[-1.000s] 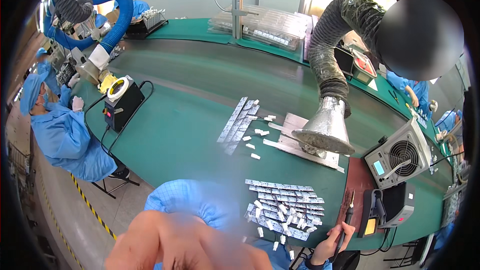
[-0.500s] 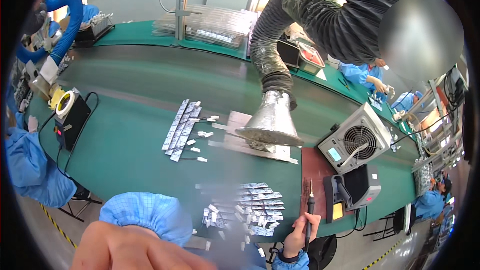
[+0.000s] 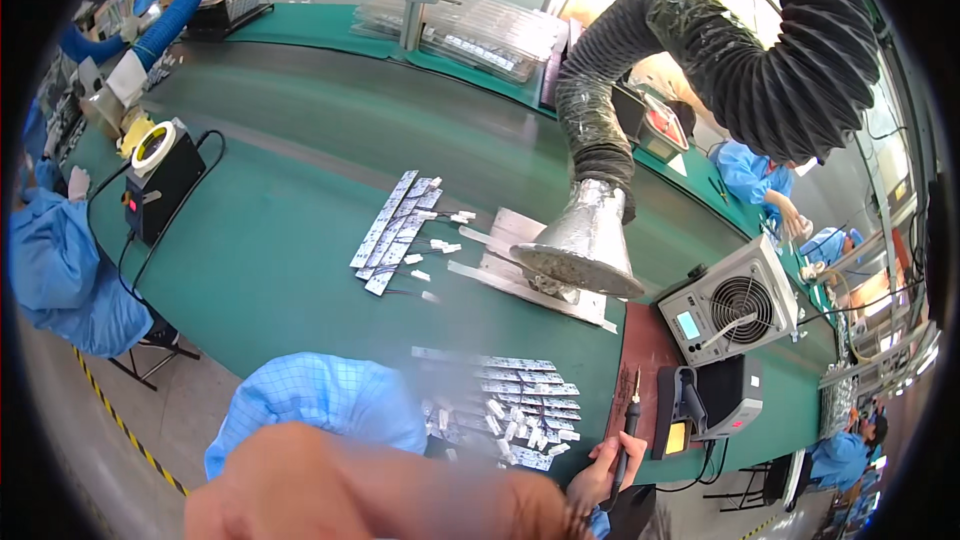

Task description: The person picks up LED circuit board strips, solders connections on them using a soldering iron, and stacks the finished strips on the table before pushing completed batches along the conveyor belt.

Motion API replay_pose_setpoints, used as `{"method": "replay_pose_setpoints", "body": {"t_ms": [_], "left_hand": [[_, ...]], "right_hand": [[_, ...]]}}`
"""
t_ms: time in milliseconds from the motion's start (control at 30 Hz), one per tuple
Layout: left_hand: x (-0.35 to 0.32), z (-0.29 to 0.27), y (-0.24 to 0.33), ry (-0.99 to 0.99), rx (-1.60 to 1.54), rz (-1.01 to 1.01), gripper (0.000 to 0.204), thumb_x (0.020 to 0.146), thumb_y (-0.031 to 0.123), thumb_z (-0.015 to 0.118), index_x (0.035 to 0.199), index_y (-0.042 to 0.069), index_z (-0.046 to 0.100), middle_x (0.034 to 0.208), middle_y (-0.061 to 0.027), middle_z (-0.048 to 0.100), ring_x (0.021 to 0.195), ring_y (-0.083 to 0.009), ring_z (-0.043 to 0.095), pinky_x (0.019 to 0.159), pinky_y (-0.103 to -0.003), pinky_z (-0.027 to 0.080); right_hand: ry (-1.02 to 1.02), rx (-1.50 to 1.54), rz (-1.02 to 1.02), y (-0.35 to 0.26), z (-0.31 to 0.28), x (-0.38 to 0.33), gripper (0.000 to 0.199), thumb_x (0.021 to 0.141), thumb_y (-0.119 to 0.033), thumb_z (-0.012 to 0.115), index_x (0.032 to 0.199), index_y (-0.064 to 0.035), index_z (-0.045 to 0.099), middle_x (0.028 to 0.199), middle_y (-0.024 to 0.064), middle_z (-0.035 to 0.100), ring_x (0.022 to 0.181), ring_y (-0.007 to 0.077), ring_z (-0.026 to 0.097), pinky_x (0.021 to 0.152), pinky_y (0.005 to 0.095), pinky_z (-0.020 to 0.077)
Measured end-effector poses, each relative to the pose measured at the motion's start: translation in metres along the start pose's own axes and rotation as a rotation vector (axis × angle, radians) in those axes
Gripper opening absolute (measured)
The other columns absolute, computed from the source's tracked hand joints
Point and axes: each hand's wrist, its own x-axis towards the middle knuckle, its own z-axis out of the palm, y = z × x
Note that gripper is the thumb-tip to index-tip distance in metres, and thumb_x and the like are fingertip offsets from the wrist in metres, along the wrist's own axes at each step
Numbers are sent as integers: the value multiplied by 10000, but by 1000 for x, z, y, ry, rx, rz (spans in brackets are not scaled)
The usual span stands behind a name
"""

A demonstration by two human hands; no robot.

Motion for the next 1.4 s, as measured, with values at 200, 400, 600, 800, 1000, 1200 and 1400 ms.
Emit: {"method": "replay_pose_setpoints", "body": {"t_ms": [200,400,600,800,1000,1200,1400], "left_hand": [[33,-16,-33,-333,50,425,318,941,244,587,971,-73,583,1067,-157,578,918,-222,558,834,-333,460],[54,-16,-74,-545,-58,686,305,936,216,592,975,-86,589,1054,-170,586,921,-234,565,825,-340,461],[72,-1,-77,-762,-340,888,291,867,120,681,958,-146,606,997,-225,626,888,-265,619,755,-337,491],[69,-17,-78,-778,-355,845,257,844,34,685,993,-167,628,1014,-270,625,931,-309,619,788,-390,479],[58,-23,-48,-877,-77,566,182,847,0,673,964,-136,638,1056,-228,606,887,-284,592,773,-382,449],[58,-25,-49,-867,-90,584,173,854,1,666,962,-131,637,1033,-218,609,876,-278,583,757,-372,440],[65,-12,-66,-834,-163,687,193,867,23,662,979,-131,628,1020,-206,612,859,-269,574,736,-355,432]], "right_hand": [[-20,25,33,9,-2,0,88,907,41,515,982,-1,533,858,40,427,630,102,442,546,236,352],[-27,-76,-11,8,-4,0,94,912,48,508,988,-3,526,825,45,435,618,108,436,540,245,354],[29,-46,-85,-2,-3,2,89,916,49,505,989,0,520,822,42,435,615,110,433,538,249,352],[36,-26,-5,0,-1,0,85,917,39,513,990,-1,532,831,40,444,615,105,438,537,244,348],[33,-25,-27,15,-7,-2,92,906,14,554,996,-4,550,827,35,443,602,101,456,519,240,372],[52,-18,-14,20,-7,-3,104,902,15,563,1005,2,557,838,42,457,602,99,462,514,242,382],[64,11,18,16,-6,-2,88,911,31,541,995,7,552,845,44,456,620,99,453,540,236,376]]}}
